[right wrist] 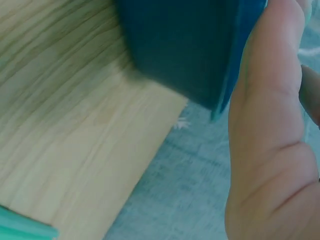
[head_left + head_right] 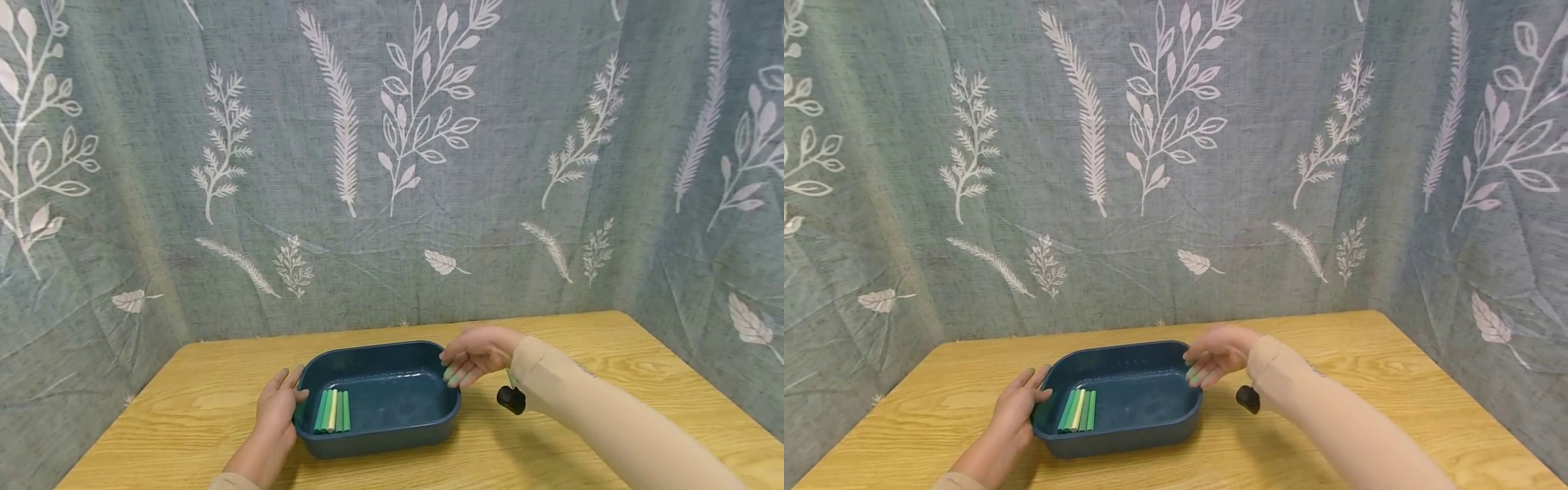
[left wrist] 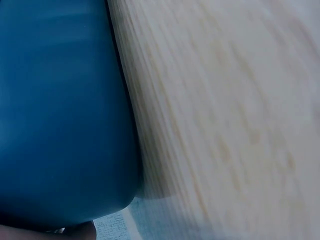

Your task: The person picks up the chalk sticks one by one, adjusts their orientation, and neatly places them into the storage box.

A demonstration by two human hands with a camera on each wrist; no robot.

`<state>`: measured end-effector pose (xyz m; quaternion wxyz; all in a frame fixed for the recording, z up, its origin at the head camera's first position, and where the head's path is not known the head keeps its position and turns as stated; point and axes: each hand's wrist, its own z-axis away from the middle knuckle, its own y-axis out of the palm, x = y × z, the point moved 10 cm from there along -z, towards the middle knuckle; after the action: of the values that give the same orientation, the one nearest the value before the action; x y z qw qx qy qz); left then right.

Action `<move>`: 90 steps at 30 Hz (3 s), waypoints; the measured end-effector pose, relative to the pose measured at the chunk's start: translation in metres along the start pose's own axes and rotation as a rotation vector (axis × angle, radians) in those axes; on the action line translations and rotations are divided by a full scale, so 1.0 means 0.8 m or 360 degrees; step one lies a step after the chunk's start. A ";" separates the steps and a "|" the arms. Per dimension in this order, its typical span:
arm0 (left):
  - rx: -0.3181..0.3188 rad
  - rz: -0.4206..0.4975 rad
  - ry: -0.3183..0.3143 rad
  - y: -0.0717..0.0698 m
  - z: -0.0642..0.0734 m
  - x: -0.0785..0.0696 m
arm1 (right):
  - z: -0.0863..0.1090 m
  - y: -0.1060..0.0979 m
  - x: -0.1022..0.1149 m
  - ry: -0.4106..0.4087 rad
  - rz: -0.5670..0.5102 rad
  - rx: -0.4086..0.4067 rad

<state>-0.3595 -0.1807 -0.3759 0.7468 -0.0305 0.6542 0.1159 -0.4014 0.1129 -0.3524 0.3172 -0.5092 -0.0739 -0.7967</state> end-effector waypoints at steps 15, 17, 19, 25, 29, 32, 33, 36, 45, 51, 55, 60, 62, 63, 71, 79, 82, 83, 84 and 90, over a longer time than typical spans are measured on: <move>0.0023 0.0012 -0.0008 -0.004 -0.001 -0.001 | 0.020 -0.047 -0.034 -0.0074 -0.0112 -0.0081; 0.0019 0.0023 -0.0011 -0.005 -0.001 0.000 | 0.022 -0.051 -0.040 -0.0067 -0.0123 -0.0082; 0.0031 0.0035 -0.0011 -0.004 -0.002 0.001 | 0.024 -0.056 -0.046 -0.0056 -0.0131 -0.0087; 0.0033 0.0072 -0.0002 0.002 -0.002 0.003 | 0.035 -0.072 -0.058 -0.0053 -0.0120 -0.0128; 0.0022 0.0086 0.0001 0.003 0.000 0.002 | 0.040 -0.083 -0.066 -0.0043 -0.0124 -0.0156; 0.0023 0.0086 0.0004 0.004 0.002 0.002 | 0.044 -0.089 -0.073 -0.0030 -0.0127 -0.0160; 0.0024 0.0083 0.0006 0.004 0.003 0.002 | 0.045 -0.091 -0.075 -0.0029 -0.0127 -0.0153; 0.0023 0.0082 0.0013 0.002 0.004 0.003 | 0.049 -0.096 -0.080 -0.0035 -0.0138 -0.0136; 0.0025 0.0102 -0.0004 0.004 0.002 0.003 | 0.062 -0.116 -0.091 -0.0043 -0.0134 -0.0197; 0.0035 0.0087 -0.0031 0.001 0.001 0.009 | 0.063 -0.123 -0.104 -0.0023 -0.0141 -0.0231; 0.0039 0.0097 -0.0030 0.000 -0.001 0.009 | 0.058 -0.129 -0.114 0.0003 -0.0193 -0.0234; 0.0054 0.0097 -0.0033 0.004 -0.002 0.008 | 0.053 -0.142 -0.130 0.0065 -0.0274 -0.0302; 0.0053 0.0097 -0.0031 0.004 -0.003 0.008 | 0.052 -0.148 -0.134 0.0083 -0.0269 -0.0338; 0.0048 0.0097 -0.0027 0.004 -0.003 0.007 | 0.051 -0.150 -0.136 0.0097 -0.0262 -0.0358; 0.0064 0.0090 -0.0032 0.003 0.000 0.008 | 0.044 -0.154 -0.147 0.0185 -0.0207 -0.0414; 0.0058 0.0085 -0.0026 0.001 -0.002 0.005 | 0.033 -0.161 -0.145 0.0301 -0.0103 -0.0427; 0.0066 0.0090 -0.0012 0.001 -0.003 0.001 | 0.027 -0.162 -0.140 0.0333 -0.0018 -0.0429; 0.0064 0.0092 -0.0015 0.000 -0.003 0.001 | 0.026 -0.162 -0.139 0.0342 0.0001 -0.0439; 0.0060 0.0088 -0.0022 -0.002 -0.003 0.002 | 0.024 -0.162 -0.139 0.0347 0.0016 -0.0442; 0.0022 0.0054 -0.0069 -0.007 -0.003 0.009 | 0.015 -0.159 -0.148 0.0353 0.0007 -0.0465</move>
<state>-0.3599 -0.1861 -0.3837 0.7590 -0.0119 0.6390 0.1246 -0.4327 0.2694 -0.4221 0.2480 -0.4590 0.0791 -0.8495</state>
